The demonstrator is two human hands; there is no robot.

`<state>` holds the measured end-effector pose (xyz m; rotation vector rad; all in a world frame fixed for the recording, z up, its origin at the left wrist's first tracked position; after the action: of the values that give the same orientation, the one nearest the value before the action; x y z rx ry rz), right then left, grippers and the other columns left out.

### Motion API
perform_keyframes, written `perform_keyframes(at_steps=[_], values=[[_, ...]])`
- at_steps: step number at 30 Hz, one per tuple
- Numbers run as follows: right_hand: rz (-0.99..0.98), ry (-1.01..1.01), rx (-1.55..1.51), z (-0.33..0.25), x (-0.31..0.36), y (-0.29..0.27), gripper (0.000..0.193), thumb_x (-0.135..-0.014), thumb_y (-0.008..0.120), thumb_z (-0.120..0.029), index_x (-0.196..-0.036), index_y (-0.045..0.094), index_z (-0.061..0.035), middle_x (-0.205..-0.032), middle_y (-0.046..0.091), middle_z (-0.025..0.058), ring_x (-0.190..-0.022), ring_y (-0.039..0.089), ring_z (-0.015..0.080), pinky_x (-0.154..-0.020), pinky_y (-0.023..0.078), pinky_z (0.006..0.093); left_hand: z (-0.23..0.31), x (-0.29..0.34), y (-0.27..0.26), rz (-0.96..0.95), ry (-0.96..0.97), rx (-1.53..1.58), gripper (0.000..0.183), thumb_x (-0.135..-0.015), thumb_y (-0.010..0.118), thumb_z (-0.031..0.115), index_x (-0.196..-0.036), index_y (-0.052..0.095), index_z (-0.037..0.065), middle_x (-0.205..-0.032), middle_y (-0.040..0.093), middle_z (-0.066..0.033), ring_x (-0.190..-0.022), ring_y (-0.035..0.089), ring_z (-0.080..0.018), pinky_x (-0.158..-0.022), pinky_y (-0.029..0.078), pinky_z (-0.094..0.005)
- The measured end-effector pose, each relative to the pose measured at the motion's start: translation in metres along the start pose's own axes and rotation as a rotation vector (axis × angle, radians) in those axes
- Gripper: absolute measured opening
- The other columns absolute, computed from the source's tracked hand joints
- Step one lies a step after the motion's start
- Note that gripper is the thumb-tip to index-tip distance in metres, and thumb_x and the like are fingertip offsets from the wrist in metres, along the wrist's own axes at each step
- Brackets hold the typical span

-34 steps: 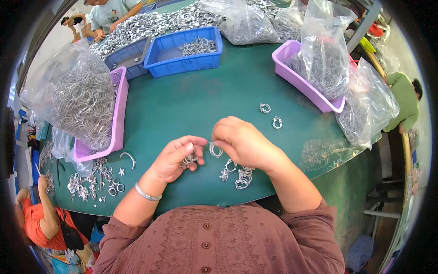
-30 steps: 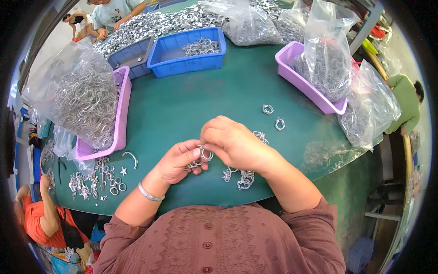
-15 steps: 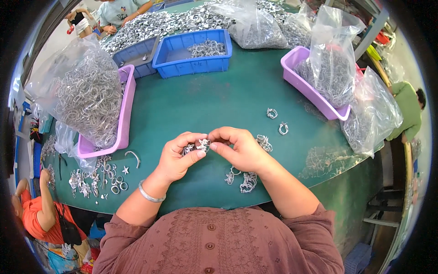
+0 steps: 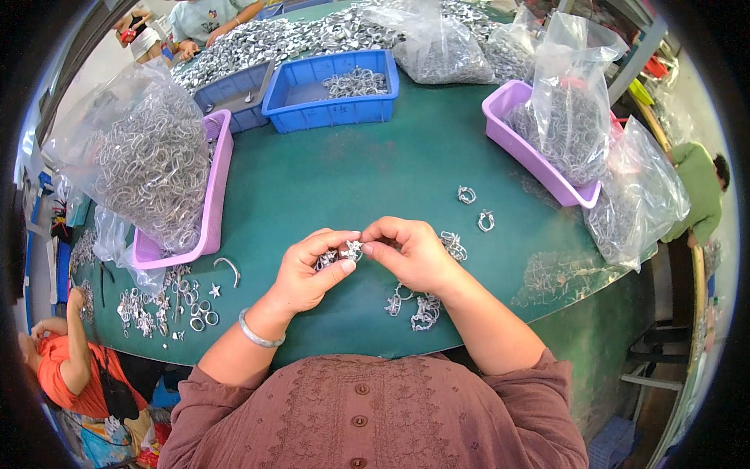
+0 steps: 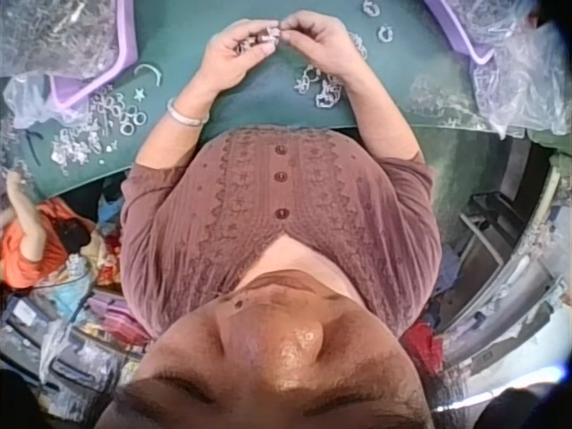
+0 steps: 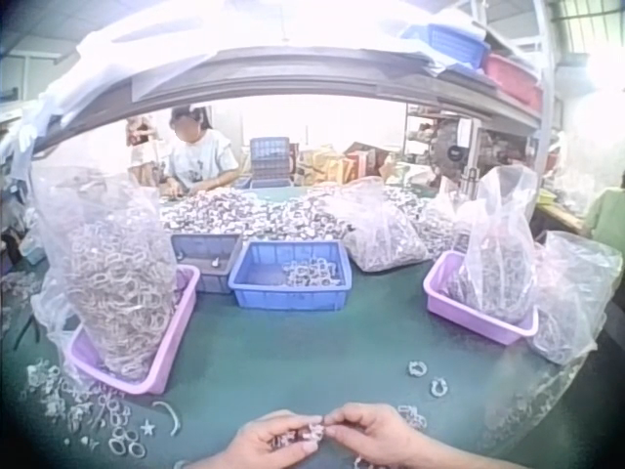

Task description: The person assembles small metal jewelry components by linking rings and charms together by hand and placing them onto the table.

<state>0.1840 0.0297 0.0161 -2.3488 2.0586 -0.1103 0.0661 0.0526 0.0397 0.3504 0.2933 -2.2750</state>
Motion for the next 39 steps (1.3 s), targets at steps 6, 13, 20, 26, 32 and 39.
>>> perform_keyframes(at_steps=[6, 13, 20, 26, 32, 39], values=[[-0.003, -0.027, -0.021, -0.002, 0.0, 0.001, 0.01, -0.084, 0.054, 0.002, -0.093, 0.057, 0.0043, -0.087, 0.062, 0.0072, -0.081, 0.058, 0.01, -0.072, 0.048, 0.023, -0.002, 0.002, 0.001, 0.002, -0.02, 0.025, 0.035, -0.079, 0.062, 0.002, -0.113, 0.056, 0.003, -0.082, 0.052, 0.0011, -0.071, 0.045, -0.0051, -0.063, 0.038, -0.0194], [0.057, -0.127, -0.101, -0.01, 0.001, -0.002, 0.007, -0.081, 0.057, 0.002, -0.088, 0.058, 0.0029, -0.087, 0.062, 0.0072, -0.079, 0.058, 0.0095, -0.069, 0.048, 0.0221, -0.016, 0.004, -0.004, 0.11, -0.144, 0.168, 0.023, -0.08, 0.061, 0.004, -0.102, 0.054, 0.002, -0.082, 0.051, 0.0032, -0.07, 0.043, -0.0029, -0.061, 0.037, -0.0184], [0.125, -0.251, 0.07, -0.026, 0.004, -0.006, 0.007, -0.079, 0.062, -0.002, -0.084, 0.058, 0.0011, -0.082, 0.062, 0.004, -0.074, 0.057, 0.0074, -0.065, 0.047, 0.0216, -0.023, 0.006, -0.009, 0.071, -0.247, 0.007, 0.007, -0.081, 0.06, 0.008, -0.084, 0.055, 0.004, -0.076, 0.052, 0.0049, -0.064, 0.041, -0.0009, -0.057, 0.035, -0.0162], [0.136, -0.184, 0.005, -0.017, 0.003, -0.007, 0.007, -0.079, 0.063, -0.004, -0.083, 0.058, 0.0005, -0.078, 0.061, 0.0028, -0.071, 0.055, 0.0063, -0.063, 0.046, 0.021, -0.031, 0.008, -0.007, 0.065, -0.285, 0.119, 0.007, -0.083, 0.055, 0.009, -0.085, 0.057, 0.003, -0.079, 0.058, -0.0002, -0.068, 0.051, -0.0048, -0.056, 0.039, -0.0178], [0.127, -0.129, -0.012, -0.014, 0.003, -0.007, 0.007, -0.08, 0.062, -0.005, -0.083, 0.058, 0.0002, -0.076, 0.06, 0.0013, -0.07, 0.054, 0.0047, -0.061, 0.045, 0.0201, -0.038, 0.011, -0.005, 0.065, -0.424, 0.253, 0.011, -0.085, 0.051, 0.009, -0.087, 0.059, 0.002, -0.08, 0.059, -0.0026, -0.07, 0.056, -0.0096, -0.057, 0.041, -0.0201], [0.139, -0.313, 0.198, -0.032, 0.005, -0.005, 0.01, -0.079, 0.062, -0.002, -0.087, 0.056, 0.0007, -0.077, 0.06, 0.0038, -0.069, 0.056, 0.0087, -0.062, 0.047, 0.0217, -0.039, 0.01, -0.004, 0.079, -0.432, 0.338, 0.016, -0.088, 0.053, 0.018, -0.087, 0.06, 0.003, -0.077, 0.059, -0.0024, -0.068, 0.056, -0.0098, -0.056, 0.041, -0.0205]])
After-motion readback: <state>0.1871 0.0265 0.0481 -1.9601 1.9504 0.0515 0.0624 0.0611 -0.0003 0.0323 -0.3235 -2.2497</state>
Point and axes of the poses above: each hand's wrist, its own x-axis away from the middle knuckle, its own y-axis out of the palm, z = x × y, the point moved 9 cm from there along -x, towards the middle knuckle
